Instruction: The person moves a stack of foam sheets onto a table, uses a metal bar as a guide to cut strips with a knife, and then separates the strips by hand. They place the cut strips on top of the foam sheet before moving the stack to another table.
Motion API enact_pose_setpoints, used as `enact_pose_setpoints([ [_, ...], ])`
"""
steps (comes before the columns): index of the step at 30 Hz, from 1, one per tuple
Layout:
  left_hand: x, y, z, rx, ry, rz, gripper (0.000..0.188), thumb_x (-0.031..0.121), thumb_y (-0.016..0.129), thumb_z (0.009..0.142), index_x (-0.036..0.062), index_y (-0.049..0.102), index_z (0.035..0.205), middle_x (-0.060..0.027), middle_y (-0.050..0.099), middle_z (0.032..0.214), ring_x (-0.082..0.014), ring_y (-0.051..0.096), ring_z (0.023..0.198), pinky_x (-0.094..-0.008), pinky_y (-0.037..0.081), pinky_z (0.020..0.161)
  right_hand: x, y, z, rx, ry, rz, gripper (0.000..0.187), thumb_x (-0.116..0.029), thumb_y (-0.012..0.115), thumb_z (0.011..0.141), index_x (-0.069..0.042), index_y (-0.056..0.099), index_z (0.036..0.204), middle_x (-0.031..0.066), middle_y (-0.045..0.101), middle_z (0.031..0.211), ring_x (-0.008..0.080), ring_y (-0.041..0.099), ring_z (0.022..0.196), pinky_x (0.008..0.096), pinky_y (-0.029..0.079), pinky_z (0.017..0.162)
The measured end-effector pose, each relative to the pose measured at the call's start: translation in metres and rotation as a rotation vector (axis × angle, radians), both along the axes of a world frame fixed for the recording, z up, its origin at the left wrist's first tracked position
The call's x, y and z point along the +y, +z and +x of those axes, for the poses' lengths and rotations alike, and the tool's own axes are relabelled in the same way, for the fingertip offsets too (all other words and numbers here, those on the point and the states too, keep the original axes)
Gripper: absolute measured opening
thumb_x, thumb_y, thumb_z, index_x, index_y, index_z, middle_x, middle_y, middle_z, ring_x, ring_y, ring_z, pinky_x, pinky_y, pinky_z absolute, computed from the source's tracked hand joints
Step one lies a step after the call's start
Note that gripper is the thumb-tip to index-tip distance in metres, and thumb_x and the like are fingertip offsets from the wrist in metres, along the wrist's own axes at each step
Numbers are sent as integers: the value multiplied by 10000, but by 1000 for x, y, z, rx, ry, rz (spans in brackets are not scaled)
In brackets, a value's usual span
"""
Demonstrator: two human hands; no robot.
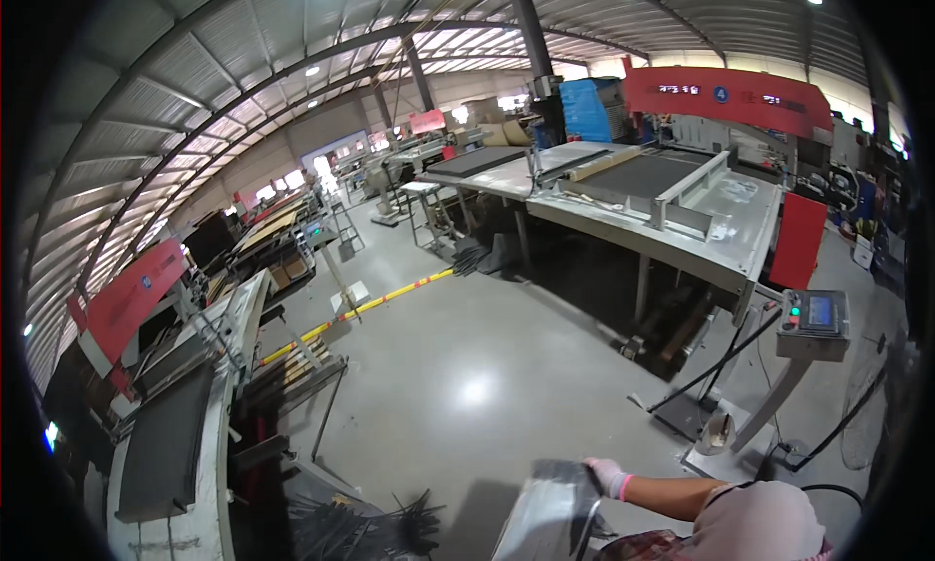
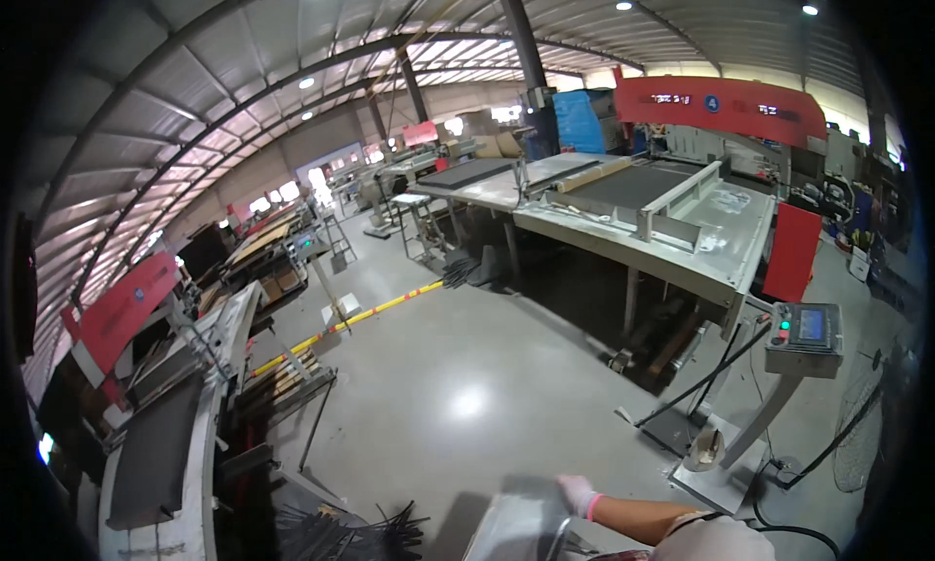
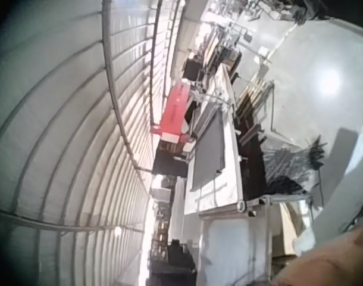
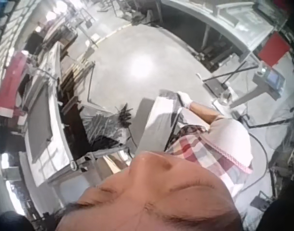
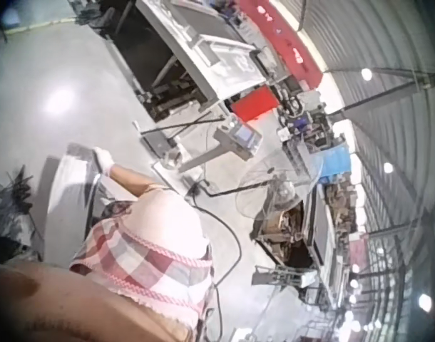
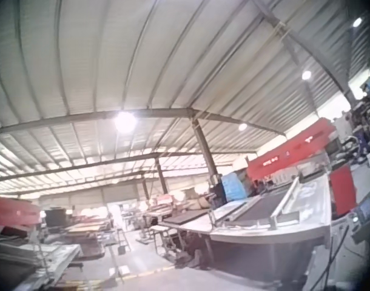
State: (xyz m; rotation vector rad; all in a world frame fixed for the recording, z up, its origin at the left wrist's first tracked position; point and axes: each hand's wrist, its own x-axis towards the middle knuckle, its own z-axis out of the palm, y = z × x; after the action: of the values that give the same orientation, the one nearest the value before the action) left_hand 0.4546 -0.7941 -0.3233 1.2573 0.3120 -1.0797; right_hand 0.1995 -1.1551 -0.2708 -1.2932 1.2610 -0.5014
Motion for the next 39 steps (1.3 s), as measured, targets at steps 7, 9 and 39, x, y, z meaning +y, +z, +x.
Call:
enact_pose_setpoints([
  [7,-81,4,56,-87,-157,70,390,369,535,893,65,471,1128,-137,522,1047,-308,488,942,-438,409,793,118,-2,229,-171,918,282,327,-293,551,901,-45,657,1085,117,645,1063,229,582,996,353,442,903],
  [9,-100,0,67,-92,-163,93,369,370,529,896,70,474,1103,-129,519,1023,-300,484,921,-432,406,777,158,44,249,-316,1065,487,301,-267,602,864,-25,680,1025,155,656,975,281,589,971,365,458,870],
  [39,-695,-62,426,-30,-486,524,312,386,451,931,157,521,730,-11,482,665,-183,430,599,-337,364,541,-743,-96,271,843,640,-42,522,-411,362,906,-50,580,1213,191,525,1293,325,497,1211,409,399,1003],
])
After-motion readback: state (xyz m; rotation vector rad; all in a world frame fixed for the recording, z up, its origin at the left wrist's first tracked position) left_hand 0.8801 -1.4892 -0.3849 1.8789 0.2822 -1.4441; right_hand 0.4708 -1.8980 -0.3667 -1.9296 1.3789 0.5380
